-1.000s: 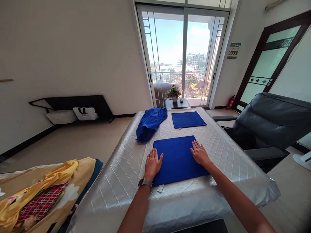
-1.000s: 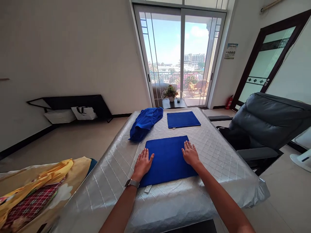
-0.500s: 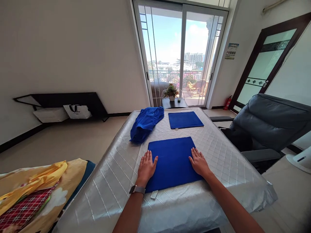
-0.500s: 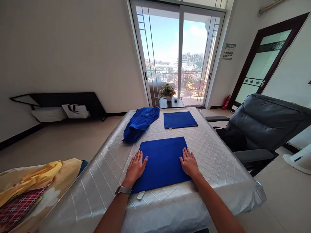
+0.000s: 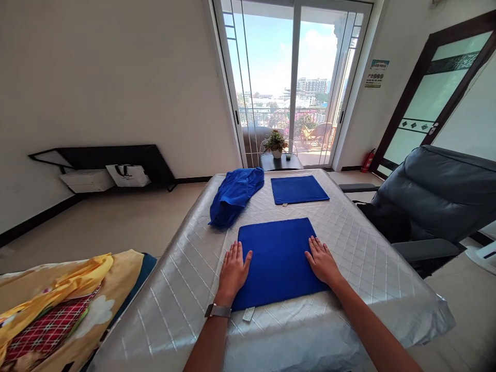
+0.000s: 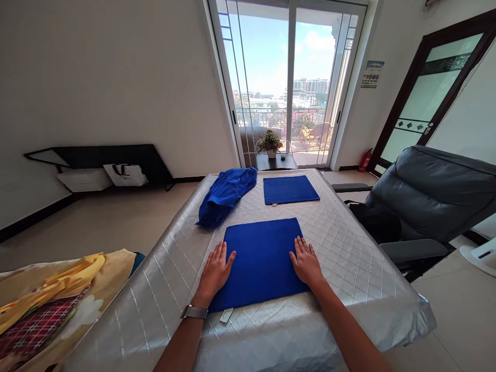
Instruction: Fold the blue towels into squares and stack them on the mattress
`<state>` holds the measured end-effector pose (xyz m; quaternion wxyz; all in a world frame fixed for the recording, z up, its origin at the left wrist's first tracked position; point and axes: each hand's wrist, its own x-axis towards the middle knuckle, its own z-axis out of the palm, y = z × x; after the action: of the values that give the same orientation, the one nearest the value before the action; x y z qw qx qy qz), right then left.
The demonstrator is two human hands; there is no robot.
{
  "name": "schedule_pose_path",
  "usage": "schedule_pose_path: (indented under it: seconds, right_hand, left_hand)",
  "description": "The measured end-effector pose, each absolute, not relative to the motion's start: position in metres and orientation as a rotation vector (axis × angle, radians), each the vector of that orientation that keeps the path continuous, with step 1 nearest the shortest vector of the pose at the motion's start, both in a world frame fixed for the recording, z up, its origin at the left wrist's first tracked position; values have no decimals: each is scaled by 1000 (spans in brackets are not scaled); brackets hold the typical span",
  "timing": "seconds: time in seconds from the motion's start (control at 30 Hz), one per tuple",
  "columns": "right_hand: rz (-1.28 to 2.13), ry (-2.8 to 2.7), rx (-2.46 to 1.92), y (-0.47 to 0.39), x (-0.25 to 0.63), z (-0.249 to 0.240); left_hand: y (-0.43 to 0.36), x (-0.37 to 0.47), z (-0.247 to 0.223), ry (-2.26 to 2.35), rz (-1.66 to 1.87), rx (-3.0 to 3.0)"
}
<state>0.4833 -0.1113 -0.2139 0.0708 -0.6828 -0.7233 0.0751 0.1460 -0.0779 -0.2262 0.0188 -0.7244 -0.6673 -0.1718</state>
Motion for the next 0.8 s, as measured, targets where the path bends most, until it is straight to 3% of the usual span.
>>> schedule_pose_path:
  seconds: [0.5,0.8]
  right_hand:
    - [174,-2158,-2023,-111,488,-227]
    - [98,-2141,-1953,-110,493,-245]
  left_hand:
    - [-95,156,-216,-1959,-418,-2431]
    - [-103,159,-224,-1893,-548,-2467]
